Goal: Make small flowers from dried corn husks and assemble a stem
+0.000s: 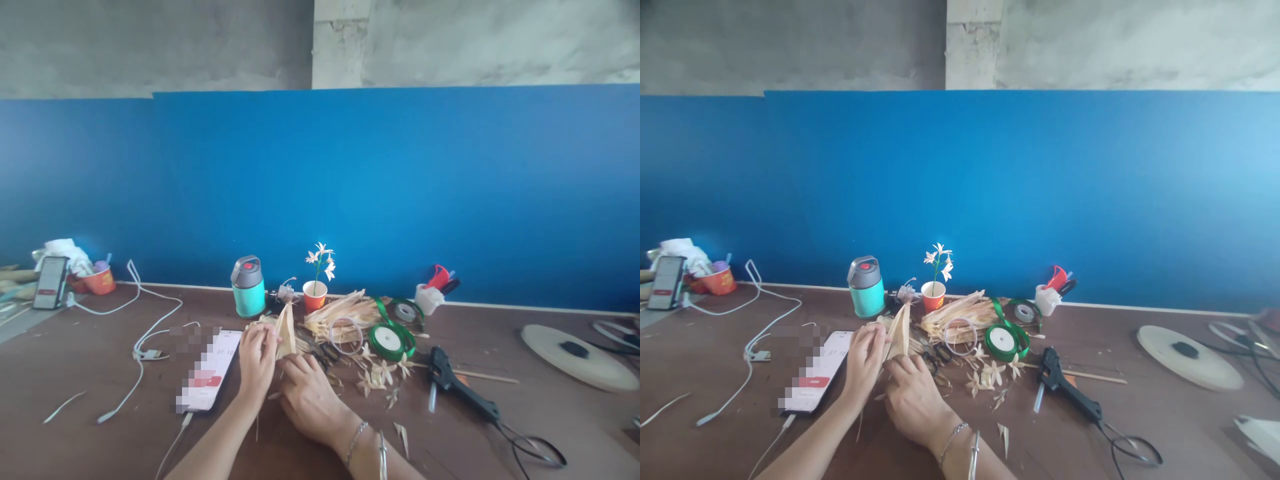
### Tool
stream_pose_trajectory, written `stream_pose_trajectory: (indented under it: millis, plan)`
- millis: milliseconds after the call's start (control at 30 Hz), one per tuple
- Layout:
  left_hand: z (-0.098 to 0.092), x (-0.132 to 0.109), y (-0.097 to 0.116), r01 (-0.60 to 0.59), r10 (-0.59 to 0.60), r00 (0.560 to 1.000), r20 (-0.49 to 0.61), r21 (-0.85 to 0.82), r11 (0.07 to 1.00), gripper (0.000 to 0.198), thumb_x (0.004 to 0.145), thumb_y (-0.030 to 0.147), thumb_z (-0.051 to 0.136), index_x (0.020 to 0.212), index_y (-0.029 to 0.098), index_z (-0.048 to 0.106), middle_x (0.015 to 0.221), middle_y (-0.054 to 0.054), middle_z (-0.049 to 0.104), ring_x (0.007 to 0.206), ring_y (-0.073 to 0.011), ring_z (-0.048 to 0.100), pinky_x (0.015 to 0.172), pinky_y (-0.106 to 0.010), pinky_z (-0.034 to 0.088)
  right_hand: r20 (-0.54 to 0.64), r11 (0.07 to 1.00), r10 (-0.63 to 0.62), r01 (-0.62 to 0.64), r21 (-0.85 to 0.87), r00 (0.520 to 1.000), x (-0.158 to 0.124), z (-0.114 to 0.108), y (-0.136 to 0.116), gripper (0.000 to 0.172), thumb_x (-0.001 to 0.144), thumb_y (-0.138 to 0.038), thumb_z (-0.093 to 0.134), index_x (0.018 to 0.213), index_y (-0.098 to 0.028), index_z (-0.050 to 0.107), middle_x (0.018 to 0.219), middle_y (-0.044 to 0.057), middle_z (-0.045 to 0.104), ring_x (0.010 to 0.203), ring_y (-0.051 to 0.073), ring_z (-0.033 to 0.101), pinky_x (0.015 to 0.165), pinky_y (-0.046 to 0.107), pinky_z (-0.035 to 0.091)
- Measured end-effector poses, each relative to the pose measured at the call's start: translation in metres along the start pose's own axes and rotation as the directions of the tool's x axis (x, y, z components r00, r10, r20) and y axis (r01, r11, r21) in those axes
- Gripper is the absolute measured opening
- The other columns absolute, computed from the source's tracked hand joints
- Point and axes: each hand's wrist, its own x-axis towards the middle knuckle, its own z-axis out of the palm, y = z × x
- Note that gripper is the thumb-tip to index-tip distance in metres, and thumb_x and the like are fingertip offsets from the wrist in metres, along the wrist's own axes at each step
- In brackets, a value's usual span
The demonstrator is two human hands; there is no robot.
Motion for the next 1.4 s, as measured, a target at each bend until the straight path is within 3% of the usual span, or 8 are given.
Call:
stream_pose_trajectory:
  millis: [267, 367, 500, 567, 633, 833, 1133, 1400]
  plan:
    - [0.001, -0.001, -0.001, 0.063, -0.064, 0.998, -0.021, -0.063, 0.996, 0.032, 0.092, 0.032, 0.042, 0.070, 0.020, 0.061, 0.083, -0.005, 0.064, 0.088, -0.0209, 0.058, 0.082, -0.036, 0.044, 0.039, 1.000, -0.009, 0.008, 0.011, 0.999, -0.001, 0.003, 0.000, 0.007, 0.082, -0.014, 0.055, 0.082, -0.014, 0.062, 0.112, 0.008, 0.058, 0.101, 0.023, 0.047, 0.084, 0.037, 0.037]
    - [0.000, 0.000, -0.002, 0.029, -0.029, 1.000, -0.008, -0.071, 0.997, 0.028, 0.091, 0.030, 0.043, 0.073, 0.020, 0.062, 0.084, -0.005, 0.064, 0.089, -0.0210, 0.057, 0.082, -0.037, 0.044, -0.044, 0.987, 0.090, -0.083, 0.140, 0.995, -0.002, 0.005, 0.006, 0.008, 0.081, -0.013, 0.056, 0.080, -0.017, 0.062, 0.109, 0.006, 0.060, 0.100, 0.022, 0.049, 0.083, 0.036, 0.038]
    - [-0.004, 0.000, 0.000, -0.089, 0.093, 0.994, 0.057, -0.077, 0.993, 0.019, 0.087, 0.024, 0.048, 0.080, 0.020, 0.065, 0.091, -0.006, 0.063, 0.093, -0.0219, 0.056, 0.084, -0.038, 0.045, -0.254, 0.865, 0.400, -0.271, 0.422, 0.880, -0.004, 0.009, 0.024, 0.013, 0.081, -0.011, 0.055, 0.076, -0.019, 0.062, 0.098, 0.005, 0.062, 0.093, 0.018, 0.054, 0.082, 0.034, 0.042]
    - [-0.006, 0.000, 0.005, -0.178, 0.183, 0.973, 0.140, -0.050, 0.983, 0.018, 0.085, 0.020, 0.049, 0.088, 0.021, 0.066, 0.096, -0.006, 0.063, 0.096, -0.0227, 0.056, 0.087, -0.040, 0.044, -0.292, 0.797, 0.497, -0.297, 0.526, 0.817, -0.006, 0.010, 0.035, 0.013, 0.082, -0.012, 0.055, 0.074, -0.019, 0.063, 0.091, 0.005, 0.062, 0.088, 0.018, 0.056, 0.081, 0.033, 0.044]
    - [-0.007, -0.002, 0.010, -0.265, 0.263, 0.936, 0.233, -0.021, 0.964, 0.023, 0.082, 0.017, 0.050, 0.097, 0.023, 0.067, 0.101, -0.007, 0.063, 0.100, -0.0233, 0.055, 0.090, -0.042, 0.042, -0.293, 0.756, 0.537, -0.297, 0.584, 0.791, -0.007, 0.010, 0.044, 0.012, 0.082, -0.015, 0.056, 0.073, -0.018, 0.063, 0.089, 0.005, 0.062, 0.087, 0.018, 0.058, 0.081, 0.033, 0.045]
    - [-0.003, -0.005, 0.017, -0.384, 0.353, 0.872, 0.340, 0.027, 0.923, 0.022, 0.084, 0.016, 0.052, 0.096, 0.025, 0.067, 0.101, -0.006, 0.063, 0.101, -0.0230, 0.054, 0.089, -0.040, 0.043, -0.290, 0.770, 0.493, -0.256, 0.585, 0.821, -0.011, 0.009, 0.052, 0.013, 0.082, -0.016, 0.057, 0.072, -0.019, 0.064, 0.088, 0.006, 0.063, 0.086, 0.019, 0.058, 0.082, 0.034, 0.045]
    - [-0.001, -0.005, 0.019, -0.317, 0.295, 0.901, 0.317, 0.019, 0.948, 0.013, 0.084, 0.016, 0.052, 0.079, 0.022, 0.063, 0.098, -0.006, 0.064, 0.098, -0.0225, 0.057, 0.086, -0.040, 0.045, -0.239, 0.733, 0.511, -0.274, 0.623, 0.826, -0.008, -0.005, 0.042, 0.005, 0.078, -0.017, 0.061, 0.079, -0.019, 0.065, 0.090, 0.006, 0.062, 0.088, 0.019, 0.058, 0.083, 0.033, 0.045]
    - [0.003, -0.008, 0.022, -0.270, 0.258, 0.906, 0.336, -0.010, 0.963, 0.010, 0.077, 0.012, 0.057, 0.075, 0.021, 0.061, 0.098, -0.006, 0.063, 0.098, -0.0236, 0.056, 0.087, -0.041, 0.044, -0.286, 0.796, 0.481, -0.275, 0.539, 0.829, -0.008, -0.002, 0.042, 0.012, 0.077, -0.009, 0.055, 0.072, -0.018, 0.060, 0.085, 0.005, 0.060, 0.084, 0.019, 0.055, 0.079, 0.034, 0.042]
